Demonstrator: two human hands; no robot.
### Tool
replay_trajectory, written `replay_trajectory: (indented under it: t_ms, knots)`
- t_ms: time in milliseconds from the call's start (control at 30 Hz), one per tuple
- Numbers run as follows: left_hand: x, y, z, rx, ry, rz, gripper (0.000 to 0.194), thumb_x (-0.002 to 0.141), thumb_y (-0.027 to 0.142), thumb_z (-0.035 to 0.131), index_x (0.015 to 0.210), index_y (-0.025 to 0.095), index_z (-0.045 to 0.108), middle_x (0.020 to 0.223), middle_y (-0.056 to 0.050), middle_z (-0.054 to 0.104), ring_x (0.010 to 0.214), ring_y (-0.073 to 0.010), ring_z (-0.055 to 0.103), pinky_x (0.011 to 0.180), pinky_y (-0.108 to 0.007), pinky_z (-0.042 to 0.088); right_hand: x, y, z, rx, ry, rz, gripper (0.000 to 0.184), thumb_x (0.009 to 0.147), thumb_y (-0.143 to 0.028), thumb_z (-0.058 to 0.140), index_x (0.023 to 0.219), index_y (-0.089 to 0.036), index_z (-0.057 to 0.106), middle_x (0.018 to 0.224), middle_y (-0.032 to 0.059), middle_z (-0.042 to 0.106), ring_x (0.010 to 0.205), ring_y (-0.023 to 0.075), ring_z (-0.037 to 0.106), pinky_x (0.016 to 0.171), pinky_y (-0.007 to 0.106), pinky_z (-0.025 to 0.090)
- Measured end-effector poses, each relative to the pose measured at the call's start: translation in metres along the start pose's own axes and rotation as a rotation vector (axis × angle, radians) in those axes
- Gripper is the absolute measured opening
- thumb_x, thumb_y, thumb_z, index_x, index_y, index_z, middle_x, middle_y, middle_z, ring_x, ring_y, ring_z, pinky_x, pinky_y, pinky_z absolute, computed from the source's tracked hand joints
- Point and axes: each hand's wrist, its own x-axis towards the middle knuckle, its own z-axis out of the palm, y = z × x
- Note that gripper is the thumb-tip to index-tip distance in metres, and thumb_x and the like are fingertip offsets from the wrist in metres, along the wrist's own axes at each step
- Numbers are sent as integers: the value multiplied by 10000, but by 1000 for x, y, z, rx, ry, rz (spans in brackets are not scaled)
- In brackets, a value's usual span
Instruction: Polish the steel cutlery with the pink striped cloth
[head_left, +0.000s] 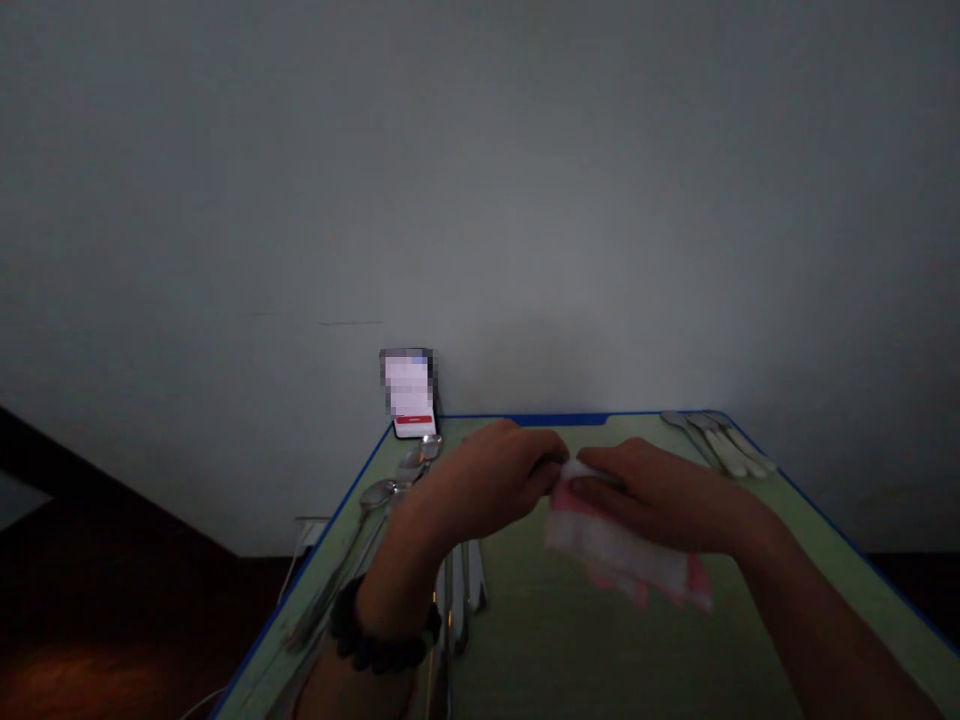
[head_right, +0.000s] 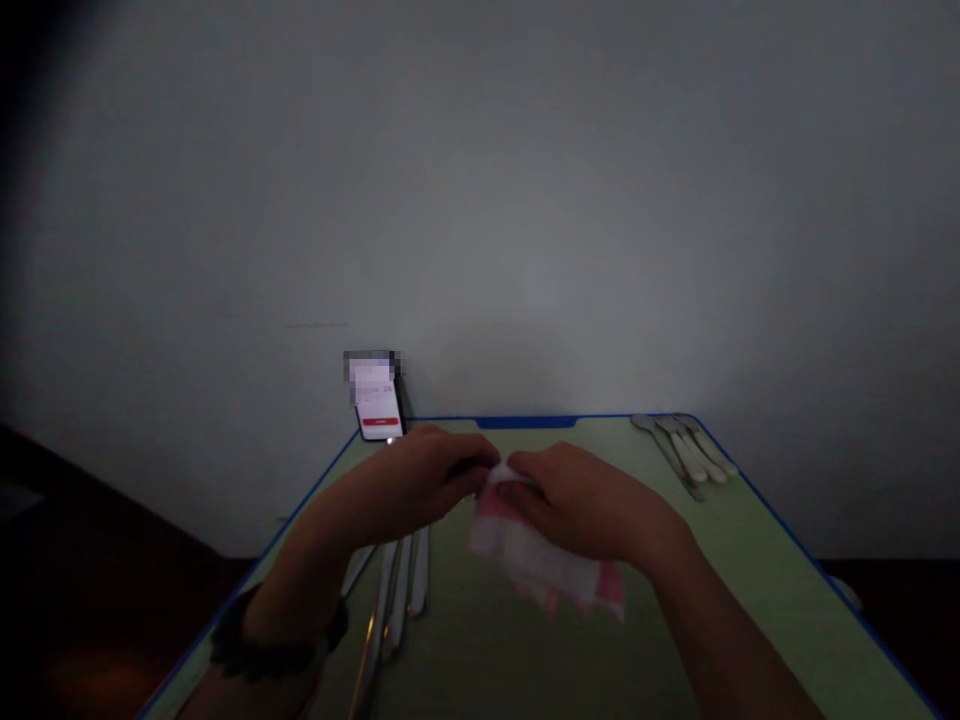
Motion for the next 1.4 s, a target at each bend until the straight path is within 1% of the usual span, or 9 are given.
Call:
replay_trajectory:
  t_ms: [100,367,567,733,1000,1100,1167,1267,1400]
  knots:
    - [-2,-3,-6,-113,7,-24,204,856,240,441,916,193,630,768,-5,659,662,-116,576,612,-218,404,0,2,-3,72,-10,-37,233,898,-329,352,826,-188,524,739,14,577,663,127,506,590,242,316]
    - [-23,-32,-29,-301,268,-223,234,846,341,472,934,185,622,715,4,648,557,-83,545,489,-168,401,-12,17,-27,118,31,17,352,893,-443,327,779,-176,526,661,-2,568,556,101,472,508,225,305]
    - [-15,-21,-26,-630,504,-273,228,773,302,596,933,140,587,690,-12,640,506,-87,555,465,-188,454,-8,9,-22,173,98,8,343,896,-427,320,771,-173,513,656,1,569,549,99,465,503,229,300]
    - [-1,-10,-11,-930,437,-116,220,750,207,621,960,145,602,846,-42,671,649,-112,599,616,-239,509,-3,-4,-14,229,112,-51,328,915,-406,285,789,-176,482,689,-1,568,583,100,467,547,236,308]
    - [8,-6,-8,-763,490,-135,158,828,261,529,877,137,613,829,-42,671,641,-102,552,583,-217,456,0,3,-12,301,62,-103,283,924,-340,293,808,-177,493,741,0,577,614,99,476,584,224,341]
    - [9,-6,-10,-716,495,-152,178,850,292,484,862,139,575,826,-42,655,640,-101,544,593,-221,454,1,13,-12,296,162,-75,292,917,-360,302,827,-175,509,770,17,566,656,113,483,618,235,362]
    - [8,-9,-12,-635,476,-179,198,861,308,454,835,145,564,791,-27,638,624,-93,530,592,-213,444,4,20,-10,331,340,-55,284,904,-381,331,839,-176,517,824,36,557,737,131,497,689,253,384]
    - [2,-14,-16,-531,324,-181,266,880,323,396,752,152,553,688,4,598,598,-85,517,582,-201,430,10,29,-7,630,606,30,335,884,-467,325,974,-206,514,974,61,561,864,165,524,759,293,420]
    - [-5,-15,-18,-485,129,-192,311,892,365,352,740,161,530,554,35,513,505,-79,498,491,-182,393,17,35,-5,1234,622,128,493,850,-577,253,1222,-275,367,1237,81,478,976,221,549,732,357,488]
